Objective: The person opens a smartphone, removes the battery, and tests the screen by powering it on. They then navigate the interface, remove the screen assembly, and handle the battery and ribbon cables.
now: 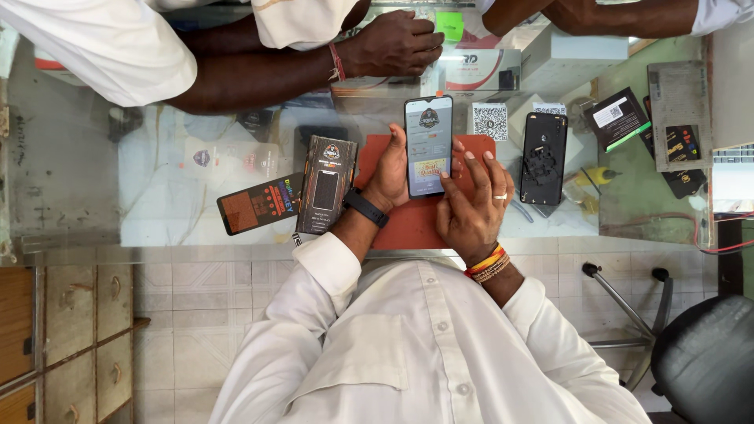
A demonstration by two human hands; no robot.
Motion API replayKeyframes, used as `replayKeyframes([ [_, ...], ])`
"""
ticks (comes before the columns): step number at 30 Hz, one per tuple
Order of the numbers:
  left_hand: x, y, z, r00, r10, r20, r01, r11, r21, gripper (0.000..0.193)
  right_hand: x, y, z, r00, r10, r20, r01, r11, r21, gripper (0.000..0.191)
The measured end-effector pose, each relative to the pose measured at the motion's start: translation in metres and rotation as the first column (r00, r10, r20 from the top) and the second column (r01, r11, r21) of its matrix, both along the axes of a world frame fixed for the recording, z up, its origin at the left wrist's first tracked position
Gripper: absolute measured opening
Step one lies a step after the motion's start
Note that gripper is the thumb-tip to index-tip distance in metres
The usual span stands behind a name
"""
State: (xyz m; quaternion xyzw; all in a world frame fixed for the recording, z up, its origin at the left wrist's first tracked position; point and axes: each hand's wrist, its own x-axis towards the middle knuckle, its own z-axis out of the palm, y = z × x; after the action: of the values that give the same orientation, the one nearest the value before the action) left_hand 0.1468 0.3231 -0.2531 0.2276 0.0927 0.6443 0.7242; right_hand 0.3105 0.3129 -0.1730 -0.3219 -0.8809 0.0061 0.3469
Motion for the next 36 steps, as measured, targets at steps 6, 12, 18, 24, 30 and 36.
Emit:
replayKeyframes([
  [6, 0.001, 0.001, 0.000, 1.000, 0.008, -0.008, -0.008, 1.000, -0.022, 0.102, 0.004, -0.002, -0.001, 1.000, 0.028, -0.011, -0.028, 1.000, 0.002, 0.037],
  [12, 0.000, 0.003, 0.000, 0.998, 0.007, 0.058, -0.004, 0.999, -0.042, 0.100, 0.015, -0.011, -0.002, 0.988, 0.149, 0.032, -0.150, 0.988, 0.022, 0.037],
  [18, 0.001, 0.003, 0.003, 0.999, 0.038, 0.004, -0.038, 0.999, -0.025, 0.100, 0.016, -0.011, -0.004, 0.988, 0.132, 0.078, -0.135, 0.990, 0.035, 0.040],
  [24, 0.001, 0.000, 0.005, 0.999, 0.019, 0.040, -0.018, 0.999, -0.047, 0.097, 0.017, -0.012, -0.003, 0.983, 0.178, 0.042, -0.180, 0.983, 0.031, 0.037],
  [30, 0.001, 0.001, 0.006, 0.999, 0.035, 0.004, -0.035, 0.999, -0.034, 0.100, 0.014, -0.013, -0.001, 0.977, 0.197, 0.083, -0.200, 0.979, 0.029, 0.043],
  [36, 0.002, 0.001, 0.008, 0.998, 0.053, -0.017, -0.053, 0.998, -0.014, 0.099, 0.012, -0.013, 0.001, 0.975, 0.203, 0.089, -0.207, 0.978, 0.035, 0.043],
])
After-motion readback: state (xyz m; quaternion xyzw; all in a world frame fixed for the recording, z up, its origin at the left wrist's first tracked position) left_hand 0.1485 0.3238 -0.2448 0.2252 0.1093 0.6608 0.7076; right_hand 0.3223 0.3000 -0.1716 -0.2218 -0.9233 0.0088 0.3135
